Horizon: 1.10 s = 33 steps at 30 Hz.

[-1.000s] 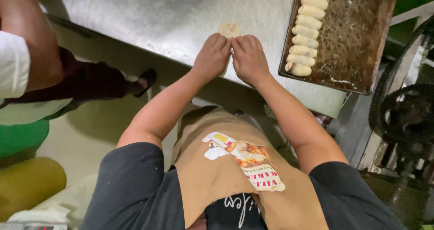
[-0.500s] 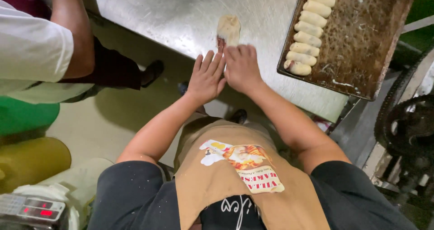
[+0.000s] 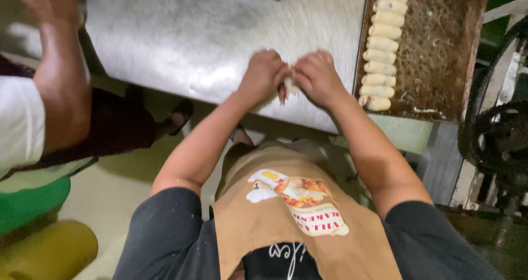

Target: Rapidly shaping small pieces of dough into rolls and arranging them neatly on a baking tray.

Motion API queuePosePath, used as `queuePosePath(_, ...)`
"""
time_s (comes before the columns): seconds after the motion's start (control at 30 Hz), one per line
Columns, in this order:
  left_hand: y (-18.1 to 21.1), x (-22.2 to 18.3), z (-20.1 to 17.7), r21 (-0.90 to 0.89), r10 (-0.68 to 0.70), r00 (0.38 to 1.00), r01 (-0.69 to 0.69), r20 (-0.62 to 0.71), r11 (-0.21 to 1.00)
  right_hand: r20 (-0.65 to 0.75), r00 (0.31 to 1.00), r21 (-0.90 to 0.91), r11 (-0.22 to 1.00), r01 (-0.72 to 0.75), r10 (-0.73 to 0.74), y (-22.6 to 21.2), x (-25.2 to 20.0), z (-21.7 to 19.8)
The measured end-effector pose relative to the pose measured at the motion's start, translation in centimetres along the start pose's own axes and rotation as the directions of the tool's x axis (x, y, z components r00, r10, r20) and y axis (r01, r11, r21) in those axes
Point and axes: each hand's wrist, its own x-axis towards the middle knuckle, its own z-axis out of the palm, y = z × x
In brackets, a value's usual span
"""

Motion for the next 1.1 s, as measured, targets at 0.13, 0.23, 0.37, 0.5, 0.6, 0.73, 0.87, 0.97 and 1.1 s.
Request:
queuePosePath(0.13,0.2,0.3,-0.5,-0.074,-0.083,0.994,0.089,0.076,0.993,-0.102,0.994,0.025,0.999,-0.03,0.032,1.2,0.6,0.8)
queuePosePath(0.23,-0.1,0.1,-1.6,0.042,-0.094,0.991,0.091,0.093,0.995,-0.12,0.992,-0.013,0.999,-0.041,0.039,1.0,0.8,-0.2)
queuePosePath(0.37,0.1,-2.1,0.1,-0.107,-0.079,0.994,0.087,0.077,0.99,-0.059,0.998,0.134,0.991,0.006,0.002,0.5,-0.9,-0.1)
queuePosePath(0.5,1.0,-2.2,0.8,-0.014,-0.143,0.989,0.143,-0.033,0.99,-0.158,0.987,0.089,0.996,-0.01,0.024,0.6,-0.3,0.3)
queuePosePath(0.6,1.5,-2.4,0.4,0.075,-0.143,0.99,0.143,-0.001,0.987,-0.031,0.998,0.15,0.988,-0.043,0.048,0.1,-0.5,-1.6)
queuePosePath(0.73,3.5,-2.5,-0.8,0.017,-0.123,0.989,0.124,-0.077,0.992,-0.027,0.999,0.242,0.97,-0.032,0.04,-1.3,-0.9,-2.0)
queuePosePath(0.87,3.6,-3.0,-2.1,0.081,-0.13,0.991,0.127,0.024,0.989,0.157,0.987,0.195,0.979,-0.063,0.032,-1.9,-0.3,-3.3)
queuePosePath(0.97,4.2,-3.2,-1.8,-0.056,-0.07,0.997,0.071,0.028,0.996,0.065,0.997,0.333,0.941,-0.062,0.043,-2.1,-2.7,-2.2)
queuePosePath(1.1,4.3,-3.6,-2.5,-0.024,-0.018,0.999,0.018,0.034,1.0,0.055,0.977,0.234,0.949,-0.213,0.206,-4.2,-2.8,-3.1)
